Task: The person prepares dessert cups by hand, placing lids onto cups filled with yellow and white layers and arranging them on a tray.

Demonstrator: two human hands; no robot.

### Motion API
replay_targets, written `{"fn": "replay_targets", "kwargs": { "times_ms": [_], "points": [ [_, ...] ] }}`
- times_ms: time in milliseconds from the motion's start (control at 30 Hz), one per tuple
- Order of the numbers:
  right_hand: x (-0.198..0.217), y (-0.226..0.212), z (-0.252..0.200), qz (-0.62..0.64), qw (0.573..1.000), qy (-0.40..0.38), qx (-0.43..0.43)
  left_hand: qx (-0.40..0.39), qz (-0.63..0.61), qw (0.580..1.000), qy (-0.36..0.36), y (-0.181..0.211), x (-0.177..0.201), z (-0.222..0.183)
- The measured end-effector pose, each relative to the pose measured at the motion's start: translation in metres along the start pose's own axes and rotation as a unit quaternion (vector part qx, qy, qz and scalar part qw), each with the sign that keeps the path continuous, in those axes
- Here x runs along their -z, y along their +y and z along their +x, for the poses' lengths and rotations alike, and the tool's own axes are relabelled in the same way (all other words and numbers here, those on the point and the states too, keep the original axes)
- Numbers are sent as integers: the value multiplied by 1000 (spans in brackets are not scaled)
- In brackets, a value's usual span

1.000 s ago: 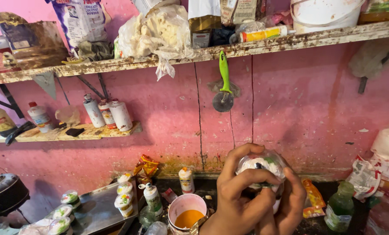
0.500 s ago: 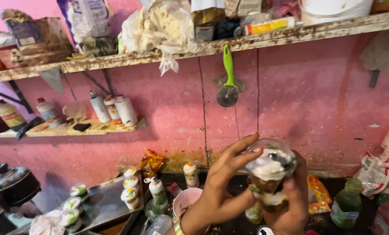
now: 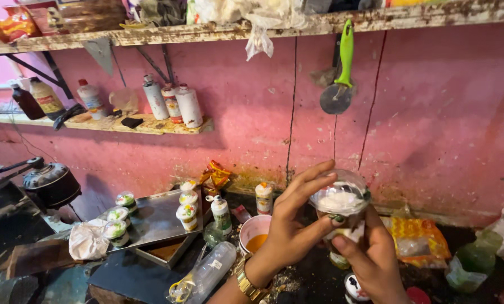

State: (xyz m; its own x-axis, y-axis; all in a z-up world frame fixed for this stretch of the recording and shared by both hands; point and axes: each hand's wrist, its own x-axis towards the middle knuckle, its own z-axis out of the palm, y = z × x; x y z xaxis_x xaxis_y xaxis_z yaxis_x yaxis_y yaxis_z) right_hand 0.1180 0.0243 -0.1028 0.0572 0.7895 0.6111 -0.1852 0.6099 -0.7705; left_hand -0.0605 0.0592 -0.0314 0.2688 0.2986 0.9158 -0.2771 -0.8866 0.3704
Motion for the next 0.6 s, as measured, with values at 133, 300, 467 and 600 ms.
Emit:
{"fn": "replay_targets", "kwargs": {
  "times_ms": [133,300,467,600],
  "points": [
    [-9,11,-2,-43,998,12,47,14,-59,998,18,-1,3,-11],
    [-27,22,-5,-86,991,49,90,73,-150,986,31,-3,7,-23],
    [-42,26,-4,-66,986,44,146,69,-171,980,70,-5,5,-31],
    [-38,38,-7,-17,992,14,120,55,-129,988,64,-3,7,-37]
  ]
}}
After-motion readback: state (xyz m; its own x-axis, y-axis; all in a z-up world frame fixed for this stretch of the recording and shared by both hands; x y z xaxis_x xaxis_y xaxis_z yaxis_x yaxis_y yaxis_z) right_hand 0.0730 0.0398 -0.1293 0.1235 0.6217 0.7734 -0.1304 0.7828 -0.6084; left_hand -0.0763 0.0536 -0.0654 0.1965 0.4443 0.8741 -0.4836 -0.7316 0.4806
